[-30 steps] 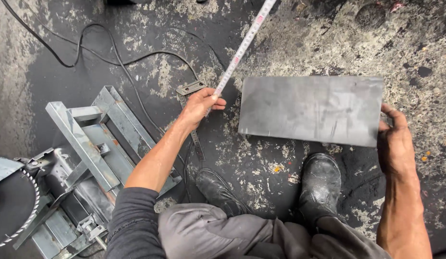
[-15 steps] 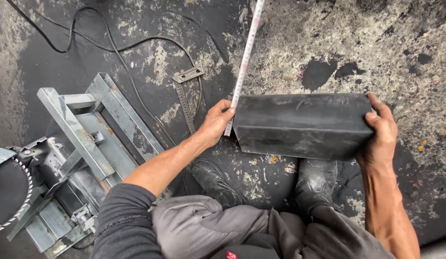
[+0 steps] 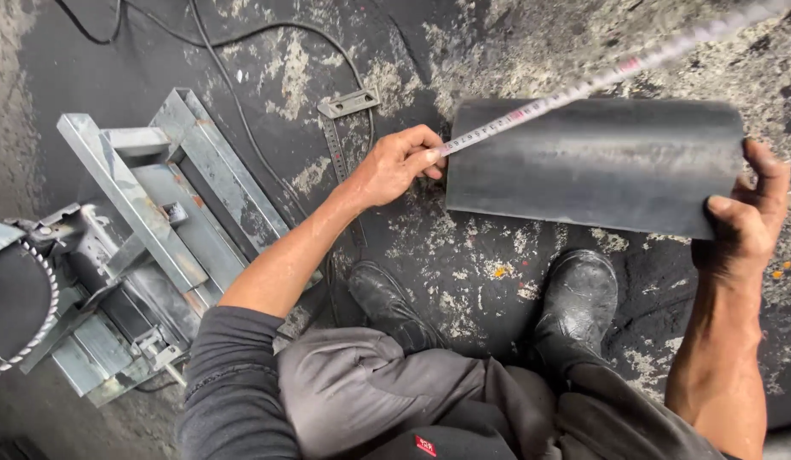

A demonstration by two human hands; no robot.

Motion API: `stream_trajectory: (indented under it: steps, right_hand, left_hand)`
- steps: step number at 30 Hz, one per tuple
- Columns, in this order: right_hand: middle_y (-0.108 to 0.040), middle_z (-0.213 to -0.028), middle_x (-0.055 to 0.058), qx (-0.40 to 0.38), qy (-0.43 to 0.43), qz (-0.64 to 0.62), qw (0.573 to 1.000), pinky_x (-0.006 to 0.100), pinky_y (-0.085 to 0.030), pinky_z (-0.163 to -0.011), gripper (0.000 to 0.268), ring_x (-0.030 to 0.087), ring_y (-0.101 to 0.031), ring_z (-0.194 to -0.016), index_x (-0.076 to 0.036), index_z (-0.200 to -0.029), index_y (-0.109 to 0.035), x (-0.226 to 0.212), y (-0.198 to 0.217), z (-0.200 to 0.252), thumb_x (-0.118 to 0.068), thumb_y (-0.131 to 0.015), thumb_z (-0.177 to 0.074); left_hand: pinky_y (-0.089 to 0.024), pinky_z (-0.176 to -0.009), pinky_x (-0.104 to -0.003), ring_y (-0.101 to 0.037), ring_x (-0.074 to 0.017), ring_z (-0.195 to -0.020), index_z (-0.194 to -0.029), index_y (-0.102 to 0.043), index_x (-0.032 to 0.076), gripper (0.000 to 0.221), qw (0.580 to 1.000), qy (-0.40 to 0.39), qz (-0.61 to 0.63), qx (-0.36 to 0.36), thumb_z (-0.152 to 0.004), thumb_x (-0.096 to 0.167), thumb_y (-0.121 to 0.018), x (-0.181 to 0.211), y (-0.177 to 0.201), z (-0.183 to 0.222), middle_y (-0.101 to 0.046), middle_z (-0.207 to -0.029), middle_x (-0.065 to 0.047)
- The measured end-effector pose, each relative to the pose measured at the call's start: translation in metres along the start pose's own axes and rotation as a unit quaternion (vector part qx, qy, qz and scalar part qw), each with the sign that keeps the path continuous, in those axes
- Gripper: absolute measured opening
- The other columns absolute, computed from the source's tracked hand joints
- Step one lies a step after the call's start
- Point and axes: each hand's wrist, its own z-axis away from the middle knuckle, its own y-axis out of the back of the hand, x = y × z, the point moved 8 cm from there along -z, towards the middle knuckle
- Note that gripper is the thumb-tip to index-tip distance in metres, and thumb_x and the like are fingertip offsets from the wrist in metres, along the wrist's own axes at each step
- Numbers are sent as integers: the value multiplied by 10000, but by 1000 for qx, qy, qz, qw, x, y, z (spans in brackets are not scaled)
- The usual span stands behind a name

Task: Measuring a large black rubber block using a square ruler and tape measure in a manufacturing environment.

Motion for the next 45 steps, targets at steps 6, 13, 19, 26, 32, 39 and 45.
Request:
stream_trajectory:
  steps: [6,13,19,26,32,39,45]
  right_hand:
    - [-521,-1539,119,-25,-35,16,999,424,-464,-1281,787,259,-548,-1440,-99,-1568,-444,-32,-38,12,-166,-640,-809]
    - [-425,-1569,54,-14,-49,-3,999,362,-325,-1313,810,195,-412,-1504,-75,-1590,-411,23,45,32,-422,-789,-964]
    - [-503,-1536,17,4,-37,3,999,382,-357,-1276,730,200,-447,-1496,-144,-1450,-504,-26,-22,34,-529,-764,-887]
    - [-590,-1473,10,15,-8,-24,1000,402,-416,-1311,417,188,-509,-1446,-151,-1333,-613,-13,2,42,-360,-779,-1012]
    - [-640,-1320,35,7,11,-36,999,349,-482,-1168,351,168,-593,-1270,-98,-1326,-625,-21,-6,45,-287,-765,-1066]
    - [-617,-963,37,155,-1,-37,987,210,-394,-636,381,74,-495,-693,102,-1303,-674,-2,44,57,-125,-778,-1015]
    - [-689,-998,50,107,2,-109,988,208,-442,-750,305,73,-550,-802,81,-1199,-678,-10,9,45,-110,-751,-974]
  left_hand:
    - [-585,-664,-298,-716,-105,-728,-1083,-694,20,182,988,42,-139,-56,-1008,122,-564,27,-9,20,-757,-868,-50]
    - [-563,-579,-339,-686,-131,-600,-1029,-710,41,167,971,47,-224,-77,-981,113,-567,29,-20,27,-767,-799,-47]
    - [-563,-622,-364,-723,-156,-685,-991,-725,34,148,962,-32,-255,-88,-963,71,-584,21,-29,21,-753,-776,-55]
    - [-555,-628,-379,-728,-173,-699,-1016,-722,28,134,960,-52,-263,-82,-967,72,-605,22,-30,23,-747,-768,-58]
    - [-573,-589,-339,-722,-144,-663,-1020,-734,68,164,960,-10,-268,-80,-976,103,-580,15,-31,22,-739,-753,-42]
    - [-540,-659,-377,-713,-171,-719,-1071,-710,51,177,946,11,-299,-123,-969,92,-572,47,-41,29,-750,-815,-62]
    - [-553,-650,-326,-696,-154,-678,-1083,-713,60,174,936,69,-332,-89,-974,145,-608,46,-31,33,-749,-801,-52]
